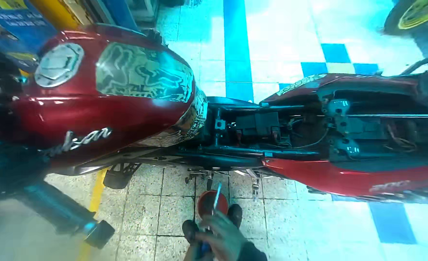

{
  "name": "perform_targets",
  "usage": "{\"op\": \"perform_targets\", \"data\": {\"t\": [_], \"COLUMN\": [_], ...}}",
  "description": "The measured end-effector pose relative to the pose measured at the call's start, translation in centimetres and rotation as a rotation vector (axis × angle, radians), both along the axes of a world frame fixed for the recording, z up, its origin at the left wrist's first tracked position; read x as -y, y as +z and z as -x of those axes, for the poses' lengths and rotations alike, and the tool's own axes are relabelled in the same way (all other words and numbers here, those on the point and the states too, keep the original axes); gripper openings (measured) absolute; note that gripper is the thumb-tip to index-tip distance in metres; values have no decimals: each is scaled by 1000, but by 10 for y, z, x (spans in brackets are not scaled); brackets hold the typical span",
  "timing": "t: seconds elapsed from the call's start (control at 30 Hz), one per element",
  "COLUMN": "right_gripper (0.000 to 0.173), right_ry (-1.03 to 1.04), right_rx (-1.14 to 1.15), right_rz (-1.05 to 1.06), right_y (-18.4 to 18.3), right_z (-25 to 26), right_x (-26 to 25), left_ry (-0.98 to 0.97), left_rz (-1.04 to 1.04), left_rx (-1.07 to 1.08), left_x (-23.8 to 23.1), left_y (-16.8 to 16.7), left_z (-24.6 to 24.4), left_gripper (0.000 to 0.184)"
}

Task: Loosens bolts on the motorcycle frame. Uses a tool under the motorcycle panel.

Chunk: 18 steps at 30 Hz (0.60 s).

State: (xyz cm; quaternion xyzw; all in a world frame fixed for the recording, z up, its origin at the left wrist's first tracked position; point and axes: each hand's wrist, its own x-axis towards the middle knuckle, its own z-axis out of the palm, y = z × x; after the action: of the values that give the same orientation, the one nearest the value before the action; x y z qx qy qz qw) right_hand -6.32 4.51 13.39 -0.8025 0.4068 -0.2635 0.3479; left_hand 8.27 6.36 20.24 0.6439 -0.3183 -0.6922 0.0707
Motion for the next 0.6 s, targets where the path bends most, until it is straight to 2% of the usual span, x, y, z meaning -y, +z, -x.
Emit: {"op": "perform_targets", "data": {"t": [0.07, 0.13, 0.2, 0.23, 0.37, 0.6], "right_gripper": [27, 39, 45, 43, 35, 31], "right_ry": [-311, -557, -639, -639, -579, -580], "right_rx": [28, 93, 251, 315, 412, 459], "right_rz": [-145, -540, -897, -998, -1068, -1134], "right_y": [19, 30, 20, 13, -4, 1], "right_z": [-8, -12, -17, -21, -27, -28], "right_x": [39, 86, 127, 144, 172, 192], "left_ry": [191, 343, 433, 456, 485, 509], "left_rz": [118, 215, 228, 230, 266, 265], "left_rx": [-27, -76, -61, -51, -32, 18], "left_x": [-2, -4, 3, 9, 19, 32], "left_y": [-36, -66, -74, -77, -96, -94], "left_z": [-11, -15, -9, -5, 10, 18], "left_gripper": [32, 34, 34, 36, 38, 38]}}
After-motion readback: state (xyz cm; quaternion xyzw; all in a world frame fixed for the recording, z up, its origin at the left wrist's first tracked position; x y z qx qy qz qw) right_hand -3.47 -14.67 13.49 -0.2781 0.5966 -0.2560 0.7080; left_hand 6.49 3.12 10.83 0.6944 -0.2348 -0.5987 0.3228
